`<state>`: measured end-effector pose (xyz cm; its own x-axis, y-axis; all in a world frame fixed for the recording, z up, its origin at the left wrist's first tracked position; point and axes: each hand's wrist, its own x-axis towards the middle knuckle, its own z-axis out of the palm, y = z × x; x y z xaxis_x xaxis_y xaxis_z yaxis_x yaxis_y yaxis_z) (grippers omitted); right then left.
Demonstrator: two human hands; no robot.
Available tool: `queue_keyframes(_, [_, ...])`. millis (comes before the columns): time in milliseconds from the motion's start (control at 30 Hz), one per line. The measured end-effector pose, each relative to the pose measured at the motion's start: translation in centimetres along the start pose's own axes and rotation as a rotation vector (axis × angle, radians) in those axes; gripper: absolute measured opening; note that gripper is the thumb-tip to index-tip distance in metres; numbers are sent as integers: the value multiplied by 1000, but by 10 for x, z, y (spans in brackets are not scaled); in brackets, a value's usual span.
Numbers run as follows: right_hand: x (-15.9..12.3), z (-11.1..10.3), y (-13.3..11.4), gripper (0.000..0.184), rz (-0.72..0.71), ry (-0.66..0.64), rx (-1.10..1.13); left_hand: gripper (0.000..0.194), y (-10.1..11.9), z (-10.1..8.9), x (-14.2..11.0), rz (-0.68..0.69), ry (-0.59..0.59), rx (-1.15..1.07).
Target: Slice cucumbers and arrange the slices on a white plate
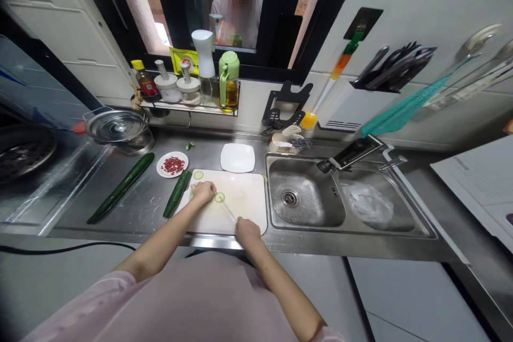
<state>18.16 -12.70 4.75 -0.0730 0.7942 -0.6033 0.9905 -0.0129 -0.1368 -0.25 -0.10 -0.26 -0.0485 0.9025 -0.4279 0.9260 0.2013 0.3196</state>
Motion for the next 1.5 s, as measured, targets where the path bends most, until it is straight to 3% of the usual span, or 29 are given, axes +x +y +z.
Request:
queue_keyframes(533, [-17, 13, 16, 32, 29, -2, -7, 18, 1, 0, -11, 33, 4, 4])
queue_keyframes(667, [-17, 12, 25, 32, 14, 46, 34, 24, 1, 2, -17, 59, 2, 15])
queue_keyframes(867, [-5, 1, 44, 36, 128, 169, 101, 33, 2, 6, -23, 69, 12, 40])
queue_keyframes(1033, [11, -11, 50, 33, 192, 180, 135, 37, 4, 4, -27, 83, 12, 40])
queue_keyframes(1500, [32, -14, 44, 34, 178, 196, 53, 25, 13, 9, -30, 101, 42, 41])
